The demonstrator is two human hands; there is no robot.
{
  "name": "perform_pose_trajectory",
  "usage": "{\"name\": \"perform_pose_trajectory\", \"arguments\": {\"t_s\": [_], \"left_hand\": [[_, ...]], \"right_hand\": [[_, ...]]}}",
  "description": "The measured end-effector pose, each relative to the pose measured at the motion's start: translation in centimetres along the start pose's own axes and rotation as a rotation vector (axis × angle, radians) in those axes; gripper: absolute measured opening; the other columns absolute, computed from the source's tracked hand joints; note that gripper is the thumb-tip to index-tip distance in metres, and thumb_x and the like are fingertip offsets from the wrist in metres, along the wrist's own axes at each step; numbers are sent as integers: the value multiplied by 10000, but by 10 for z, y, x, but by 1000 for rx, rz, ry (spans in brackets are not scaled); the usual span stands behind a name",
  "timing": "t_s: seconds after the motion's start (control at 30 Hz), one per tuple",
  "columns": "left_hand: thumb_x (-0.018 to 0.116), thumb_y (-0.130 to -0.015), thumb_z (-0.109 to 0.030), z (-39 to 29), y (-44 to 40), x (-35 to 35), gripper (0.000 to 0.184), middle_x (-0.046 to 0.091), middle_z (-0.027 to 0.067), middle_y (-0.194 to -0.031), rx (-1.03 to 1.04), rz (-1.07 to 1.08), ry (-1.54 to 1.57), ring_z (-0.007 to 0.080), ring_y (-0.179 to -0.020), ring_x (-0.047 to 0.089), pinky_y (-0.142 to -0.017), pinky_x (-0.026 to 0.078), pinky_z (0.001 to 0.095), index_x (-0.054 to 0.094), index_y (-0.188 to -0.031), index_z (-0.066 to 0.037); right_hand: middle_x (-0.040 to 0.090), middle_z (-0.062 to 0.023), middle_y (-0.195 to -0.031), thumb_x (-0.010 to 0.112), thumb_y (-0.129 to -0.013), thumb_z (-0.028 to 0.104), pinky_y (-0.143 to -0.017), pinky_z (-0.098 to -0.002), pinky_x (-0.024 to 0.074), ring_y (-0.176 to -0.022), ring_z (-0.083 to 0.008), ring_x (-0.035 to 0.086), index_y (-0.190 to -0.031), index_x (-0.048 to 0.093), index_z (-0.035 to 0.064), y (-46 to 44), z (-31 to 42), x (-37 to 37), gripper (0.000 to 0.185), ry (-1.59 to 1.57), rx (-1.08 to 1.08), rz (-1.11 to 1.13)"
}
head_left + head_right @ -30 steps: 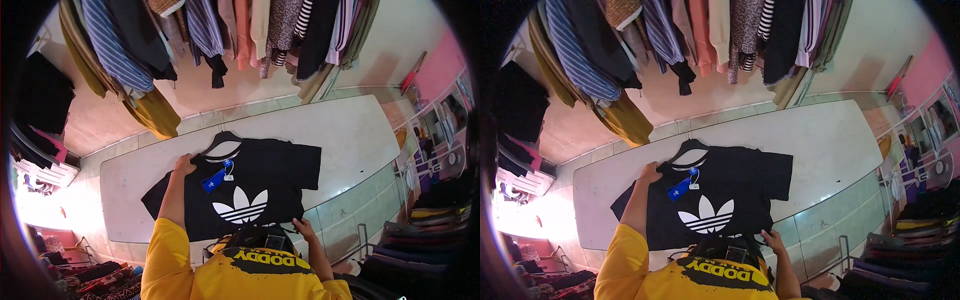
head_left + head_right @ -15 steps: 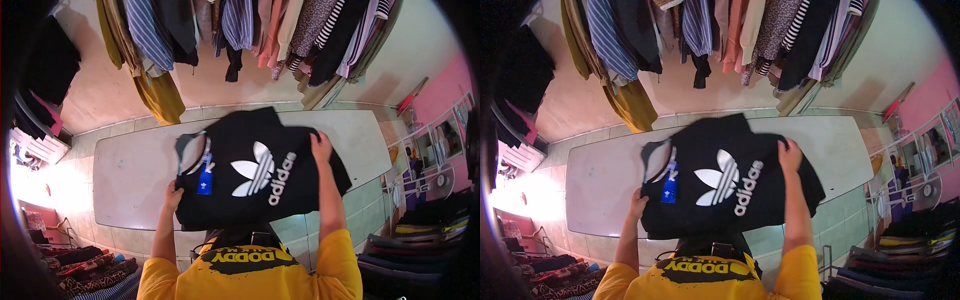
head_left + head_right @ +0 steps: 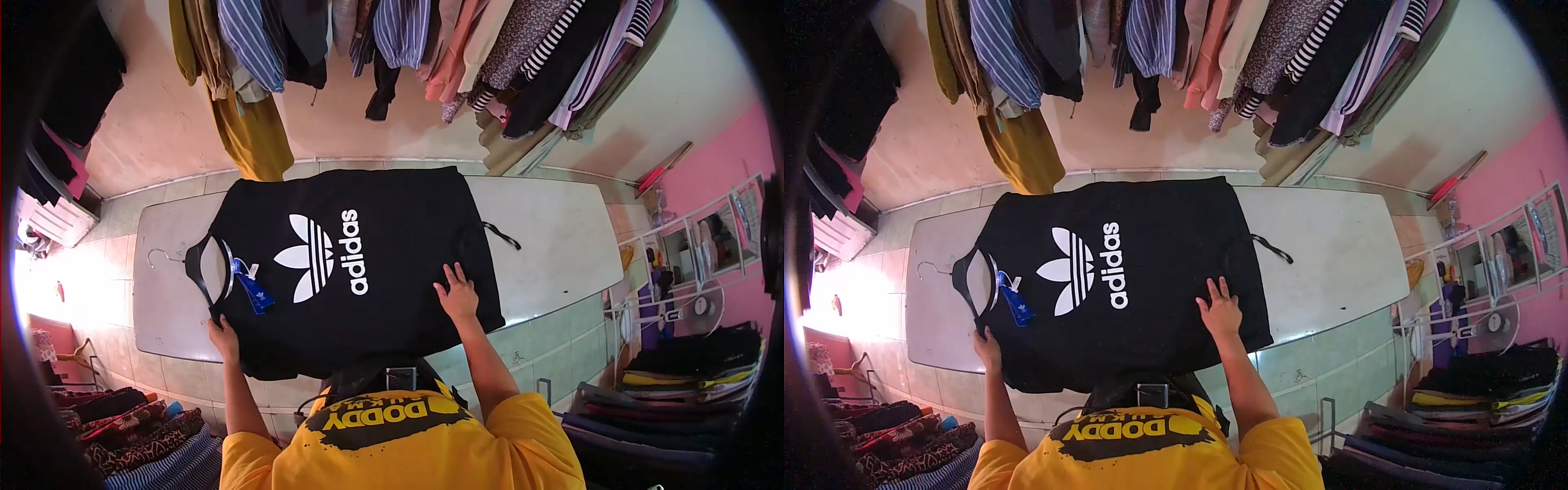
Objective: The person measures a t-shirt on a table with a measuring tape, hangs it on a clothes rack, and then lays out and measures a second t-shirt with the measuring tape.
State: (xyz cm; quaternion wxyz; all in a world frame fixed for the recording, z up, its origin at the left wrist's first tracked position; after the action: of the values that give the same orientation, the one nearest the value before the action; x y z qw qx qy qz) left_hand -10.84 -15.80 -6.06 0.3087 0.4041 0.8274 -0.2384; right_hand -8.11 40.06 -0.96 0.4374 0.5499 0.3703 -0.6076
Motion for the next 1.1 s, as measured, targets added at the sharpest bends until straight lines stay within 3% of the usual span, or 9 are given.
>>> {"name": "perform_pose_trajectory", "arguments": {"t_s": [0.13, 0.23, 0.37, 0.47, 0.57, 0.63, 0.8, 0.87, 1.1], "left_hand": [[540, -854, -155, 3, -1, -2, 217, 576, 216, -833, -20, -5, 33, 344, -763, 551, -704, 427, 374, 513, -920, 50], [542, -854, -164, 1, -6, -4, 241, 583, 217, -851, -46, 9, 51, 347, -786, 558, -722, 431, 366, 518, -956, 53], [540, -845, -155, 13, -14, -4, 309, 568, 225, -951, -56, 82, 11, 347, -885, 544, -798, 415, 372, 497, -1083, 37], [542, -821, -120, 0, -10, -9, 404, 520, 212, -1094, 151, -17, -267, 347, -1004, 490, -878, 375, 397, 438, -1186, 18], [524, -794, -49, -32, -3, -24, 480, 452, 177, -1197, 198, -11, -367, 350, -1083, 430, -912, 350, 422, 405, -1259, -71], [507, -786, -6, -29, -3, -20, 508, 438, 188, -1200, 272, 120, -433, 343, -1102, 425, -922, 352, 411, 420, -1272, -128], [495, -758, 63, 9, -3, -16, 536, 449, 160, -1197, 344, 58, -200, 312, -1098, 447, -851, 406, 341, 461, -1254, -136], [501, -766, 62, 22, -5, -19, 507, 468, 151, -1173, -22, 40, 180, 277, -1085, 461, -806, 420, 307, 476, -1240, -114], [474, -815, 4, -9, 3, -24, 422, 441, 157, -1212, 443, 179, -342, 309, -1059, 464, -840, 407, 364, 488, -1224, -100]], "right_hand": [[487, -108, -1231, 557, -791, 412, -733, -435, 495, -902, -357, 568, -1206, 487, 211, 8, -78, 5, 466, 36, -81, -338], [617, -103, -945, 513, -814, 385, -714, -449, 487, -843, -350, 602, -1089, 549, 148, 39, -179, -10, 365, 116, 589, -55], [608, -153, -1050, 503, -785, 361, -798, -397, 471, -941, -299, 603, -1005, 641, 91, 88, -295, -29, 374, 266, 945, 308], [635, -151, -986, 573, -760, 288, -795, -377, 473, -918, -239, 618, -989, 644, 43, 49, -305, -20, 343, -71, 603, 187], [632, 7, -750, 668, -721, 138, -540, -211, 404, -633, -52, 514, -956, 669, 70, -10, -223, -41, 244, -725, 382, -101], [540, 41, -629, 704, -723, 290, -431, -214, 291, -491, -40, 383, -888, 678, 53, -61, -188, -27, 290, -868, 227, -204], [628, -59, -712, 697, -656, 482, -647, -323, 457, -673, -180, 599, -779, 683, 53, -132, -116, -22, 447, -522, 507, 227], [644, -87, -755, 701, -654, 461, -709, -340, 460, -739, -218, 619, -803, 682, 56, -148, -101, 5, 432, -503, 335, 452], [597, -56, -1010, 683, -699, 389, -776, -393, 477, -930, -270, 531, -934, 657, 156, -156, -97, 10, 332, -239, 373, 44]]}}
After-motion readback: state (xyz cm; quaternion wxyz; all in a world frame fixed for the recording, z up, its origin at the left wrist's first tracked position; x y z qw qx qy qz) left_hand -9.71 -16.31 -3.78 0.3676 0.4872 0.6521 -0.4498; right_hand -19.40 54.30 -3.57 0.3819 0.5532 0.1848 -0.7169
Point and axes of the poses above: each hand's wrist, its own y-axis away from the middle knuckle, its own x-axis out of the palm, z = x × y, the point moved 4 cm from there along -y, towards the middle knuckle
